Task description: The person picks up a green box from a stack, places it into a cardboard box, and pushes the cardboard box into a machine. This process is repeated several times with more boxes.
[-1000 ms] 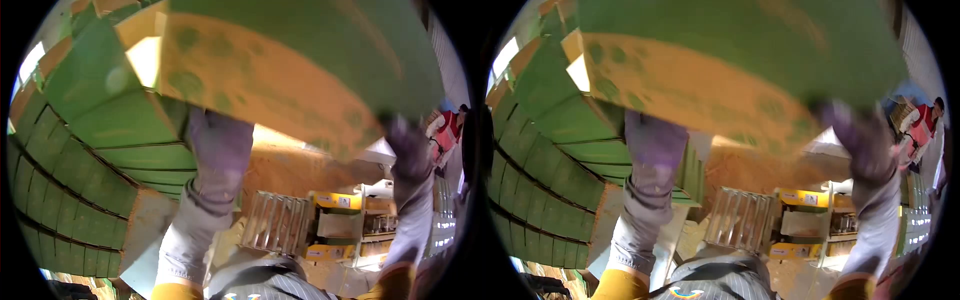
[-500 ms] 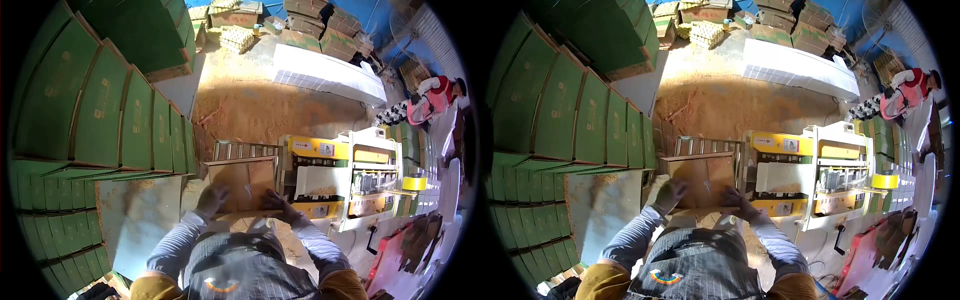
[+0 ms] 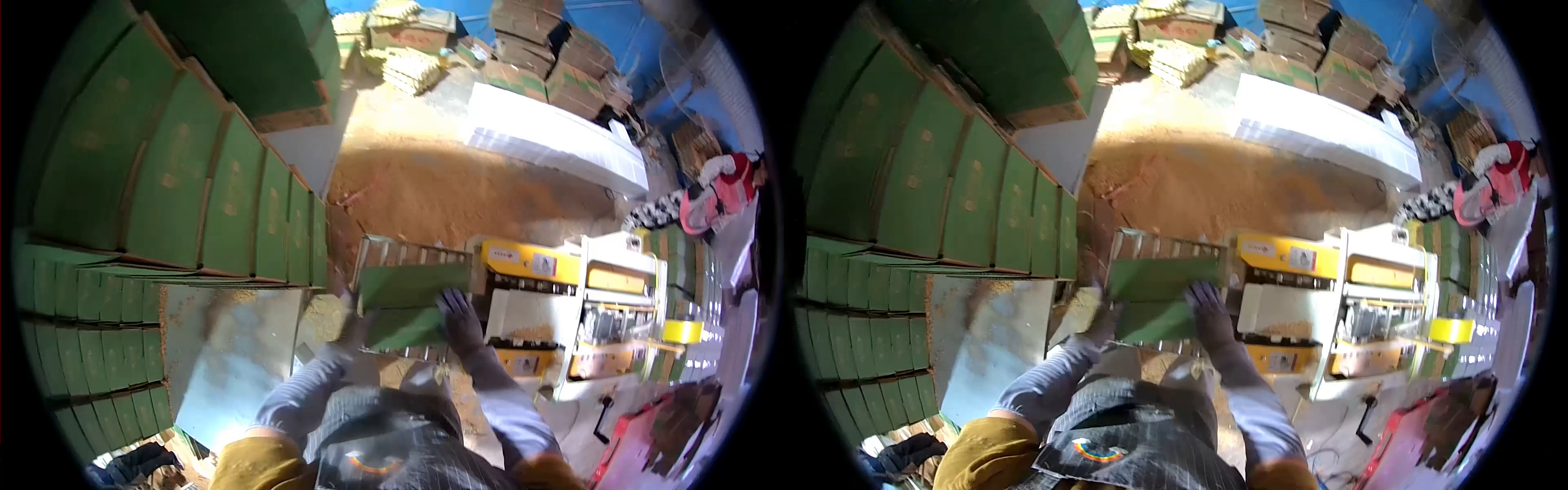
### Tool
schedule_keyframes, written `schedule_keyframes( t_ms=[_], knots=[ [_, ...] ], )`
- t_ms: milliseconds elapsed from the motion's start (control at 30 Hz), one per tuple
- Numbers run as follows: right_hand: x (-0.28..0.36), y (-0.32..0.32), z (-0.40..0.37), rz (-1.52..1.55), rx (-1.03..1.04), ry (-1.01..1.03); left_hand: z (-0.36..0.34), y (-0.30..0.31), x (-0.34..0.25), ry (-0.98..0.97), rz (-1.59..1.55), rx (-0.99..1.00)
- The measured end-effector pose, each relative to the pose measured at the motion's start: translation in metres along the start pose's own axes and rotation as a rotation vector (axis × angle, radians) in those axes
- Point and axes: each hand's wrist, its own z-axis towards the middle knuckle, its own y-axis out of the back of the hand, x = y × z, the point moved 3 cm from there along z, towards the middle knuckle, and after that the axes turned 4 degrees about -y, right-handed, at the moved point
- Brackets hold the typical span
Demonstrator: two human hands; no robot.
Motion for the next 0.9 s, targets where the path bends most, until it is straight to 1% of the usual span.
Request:
schedule_keyframes(
  t_ms=[67, 100, 133, 167, 200, 267, 300, 333, 367, 400, 433, 467, 500, 533, 567, 633, 700, 733, 767, 800, 833, 867, 900],
  knots=[
    [-0.006, 0.015, -0.014, 0.116, 0.052, -0.293, 0.012, -0.028, -0.030, -0.236, 0.037, 0.362],
    [0.000, 0.033, -0.020, 0.154, -0.067, -0.305, 0.016, -0.052, -0.046, -0.205, -0.167, 0.318],
    [0.002, 0.037, -0.012, 0.155, -0.124, -0.244, 0.018, -0.064, -0.064, -0.193, -0.326, 0.226],
    [0.025, 0.068, 0.016, 0.255, -0.170, -0.131, 0.022, -0.060, -0.087, -0.195, -0.448, 0.142],
    [0.052, 0.100, 0.050, 0.301, -0.228, 0.027, 0.027, -0.048, -0.103, -0.208, -0.559, 0.057],
    [0.139, 0.199, 0.133, 0.439, -0.317, 0.307, 0.035, 0.016, -0.136, -0.269, -0.714, -0.118],
    [0.187, 0.252, 0.158, 0.379, -0.400, 0.444, 0.037, 0.062, -0.152, -0.314, -0.764, -0.217],
    [0.252, 0.318, 0.178, 0.492, -0.455, 0.588, 0.039, 0.112, -0.168, -0.375, -0.790, -0.317],
    [0.308, 0.365, 0.191, 0.523, -0.698, 0.773, 0.037, 0.162, -0.183, -0.441, -0.803, -0.416],
    [0.356, 0.399, 0.202, 0.499, -0.837, 0.911, 0.034, 0.209, -0.196, -0.507, -0.806, -0.504],
    [0.399, 0.418, 0.212, 0.452, -0.880, 0.976, 0.031, 0.252, -0.210, -0.567, -0.817, -0.571],
    [0.432, 0.431, 0.222, 0.389, -0.776, 0.961, 0.028, 0.286, -0.222, -0.624, -0.851, -0.621],
    [0.458, 0.439, 0.234, 0.323, -0.534, 0.877, 0.028, 0.314, -0.236, -0.674, -0.913, -0.640],
    [0.459, 0.448, 0.234, 0.316, -0.398, 0.804, 0.030, 0.334, -0.247, -0.726, -1.014, -0.635],
    [0.445, 0.455, 0.229, 0.364, -0.322, 0.750, 0.033, 0.347, -0.256, -0.772, -1.143, -0.611],
    [0.384, 0.463, 0.202, 0.519, -0.255, 0.676, 0.035, 0.352, -0.263, -0.852, -1.383, -0.549],
    [0.293, 0.456, 0.161, 0.631, -0.219, 0.575, 0.034, 0.346, -0.264, -0.915, -1.535, -0.476],
    [0.241, 0.452, 0.136, 0.639, -0.218, 0.534, 0.028, 0.335, -0.258, -0.923, -1.590, -0.420],
    [0.189, 0.443, 0.108, 0.571, -0.228, 0.508, 0.024, 0.321, -0.252, -0.924, -1.620, -0.379],
    [0.143, 0.429, 0.084, 0.420, -0.247, 0.515, 0.019, 0.305, -0.246, -0.912, -1.610, -0.333],
    [0.129, 0.407, 0.064, 0.729, -0.092, 0.340, 0.015, 0.283, -0.235, -0.892, -1.532, -0.307],
    [0.114, 0.385, 0.043, 1.051, 0.004, 0.136, 0.016, 0.262, -0.222, -0.847, -1.369, -0.303],
    [0.101, 0.364, 0.028, 1.163, 0.065, 0.024, 0.020, 0.237, -0.207, -0.795, -1.211, -0.289]
  ],
)
